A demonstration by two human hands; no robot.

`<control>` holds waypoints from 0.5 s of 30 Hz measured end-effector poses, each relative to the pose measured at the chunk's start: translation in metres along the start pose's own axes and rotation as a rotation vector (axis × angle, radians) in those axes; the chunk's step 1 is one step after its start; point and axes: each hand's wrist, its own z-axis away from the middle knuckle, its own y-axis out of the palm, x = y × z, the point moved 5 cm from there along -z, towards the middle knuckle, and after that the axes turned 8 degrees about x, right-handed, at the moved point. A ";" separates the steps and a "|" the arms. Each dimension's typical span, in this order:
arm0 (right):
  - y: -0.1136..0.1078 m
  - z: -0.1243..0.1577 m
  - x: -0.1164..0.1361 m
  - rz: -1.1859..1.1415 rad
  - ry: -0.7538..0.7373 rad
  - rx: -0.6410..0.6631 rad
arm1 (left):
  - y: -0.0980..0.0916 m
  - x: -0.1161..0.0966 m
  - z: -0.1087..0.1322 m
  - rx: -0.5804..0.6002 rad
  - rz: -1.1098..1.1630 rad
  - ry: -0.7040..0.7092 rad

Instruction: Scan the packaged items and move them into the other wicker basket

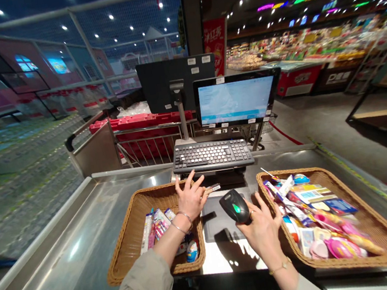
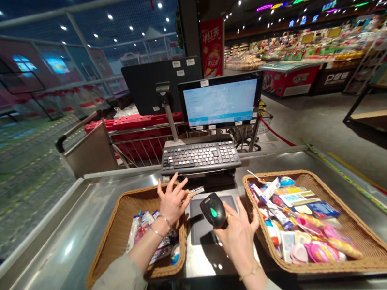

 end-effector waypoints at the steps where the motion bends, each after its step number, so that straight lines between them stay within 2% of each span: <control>1: 0.000 0.000 0.000 0.004 -0.002 0.000 | 0.000 0.000 0.000 -0.002 0.002 0.001; 8: -0.002 0.001 -0.002 0.053 -0.012 -0.039 | -0.001 -0.002 -0.001 0.005 0.008 -0.007; 15: -0.013 0.001 -0.010 0.083 0.053 -0.046 | 0.000 -0.009 -0.008 -0.008 0.016 0.012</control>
